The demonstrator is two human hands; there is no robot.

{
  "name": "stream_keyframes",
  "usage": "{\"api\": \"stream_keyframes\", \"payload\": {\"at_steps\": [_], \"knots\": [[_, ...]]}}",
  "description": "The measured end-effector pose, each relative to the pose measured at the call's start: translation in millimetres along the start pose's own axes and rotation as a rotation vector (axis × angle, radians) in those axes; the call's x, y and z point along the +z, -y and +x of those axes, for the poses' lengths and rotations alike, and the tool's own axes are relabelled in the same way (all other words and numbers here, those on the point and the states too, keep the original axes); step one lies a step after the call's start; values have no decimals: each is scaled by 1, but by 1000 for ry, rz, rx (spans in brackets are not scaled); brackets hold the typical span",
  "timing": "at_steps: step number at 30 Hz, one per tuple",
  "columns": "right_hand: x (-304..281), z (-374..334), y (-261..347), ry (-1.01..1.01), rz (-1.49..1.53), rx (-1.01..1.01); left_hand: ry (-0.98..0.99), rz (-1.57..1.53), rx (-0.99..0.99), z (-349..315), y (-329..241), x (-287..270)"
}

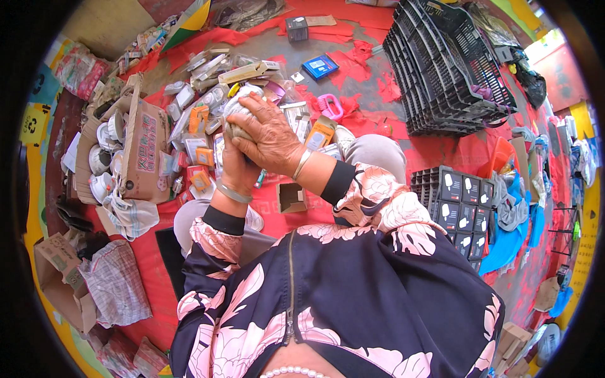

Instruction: The person sorts through a pile of items on the floor, picking up a small box, a rabbit-shaped object, and several packaged goods, wiping them with a cloth before placing some into a cardboard box.

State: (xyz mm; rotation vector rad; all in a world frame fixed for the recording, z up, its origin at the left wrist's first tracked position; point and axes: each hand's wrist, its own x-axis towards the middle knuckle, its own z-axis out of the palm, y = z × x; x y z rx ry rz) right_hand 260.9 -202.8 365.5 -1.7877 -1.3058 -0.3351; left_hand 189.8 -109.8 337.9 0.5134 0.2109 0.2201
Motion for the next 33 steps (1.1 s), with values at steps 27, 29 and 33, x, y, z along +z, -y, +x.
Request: {"api": "stream_keyframes", "payload": {"at_steps": [27, 29, 33], "knots": [[22, 0, -10, -47, 1230, 748, -293, 12, 232, 12, 1, 0], [25, -4, -13, -18, 1230, 786, -382, 79, 235, 14, 6, -5], [33, -8, -35, -67, 1120, 787, -283, 116, 156, 12, 9, -2]]}}
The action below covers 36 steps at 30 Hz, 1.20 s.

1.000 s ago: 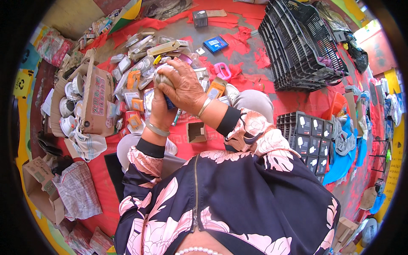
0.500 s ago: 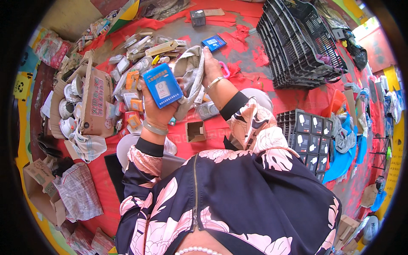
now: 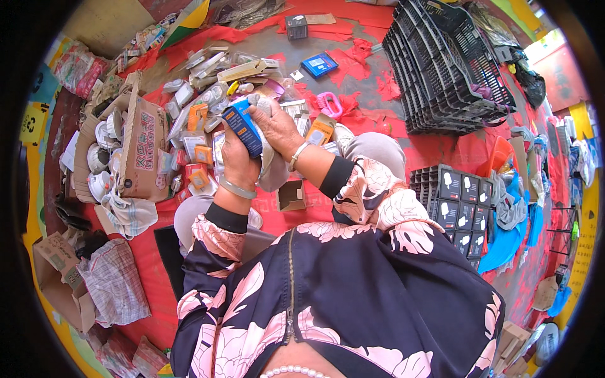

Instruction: The person sorts through a pile of items on the floor, picking up a small box, a rabbit-shaped object, and several packaged goods, wiping them with a cloth before placing some into a cardboard box.

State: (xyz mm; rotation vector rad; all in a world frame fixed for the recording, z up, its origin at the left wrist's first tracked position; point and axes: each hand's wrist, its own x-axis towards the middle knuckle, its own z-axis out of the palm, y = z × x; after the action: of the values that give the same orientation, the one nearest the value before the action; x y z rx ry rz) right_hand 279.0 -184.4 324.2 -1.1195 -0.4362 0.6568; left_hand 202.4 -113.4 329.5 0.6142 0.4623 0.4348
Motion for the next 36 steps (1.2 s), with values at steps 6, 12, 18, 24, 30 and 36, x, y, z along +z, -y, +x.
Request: {"api": "stream_keyframes", "payload": {"at_steps": [6, 12, 18, 24, 30, 36], "knots": [[-26, 21, -17, -182, -181, -149, 214, -113, -22, -9, -6, 15], [-27, 15, 0, -297, -723, -212, 42, 155, 277, -9, -5, 15], [-56, 34, 5, -344, -304, -91, -10, -113, 118, 15, -15, -14], [-38, 14, 54, -268, 134, -81, -119, -208, 17, 30, -23, -34], [5, -17, 32, 16, -788, -775, 30, -214, -25, 17, -11, -14], [2, -18, 26, -130, -1066, -726, 131, -175, -147, 8, -12, -17]]}}
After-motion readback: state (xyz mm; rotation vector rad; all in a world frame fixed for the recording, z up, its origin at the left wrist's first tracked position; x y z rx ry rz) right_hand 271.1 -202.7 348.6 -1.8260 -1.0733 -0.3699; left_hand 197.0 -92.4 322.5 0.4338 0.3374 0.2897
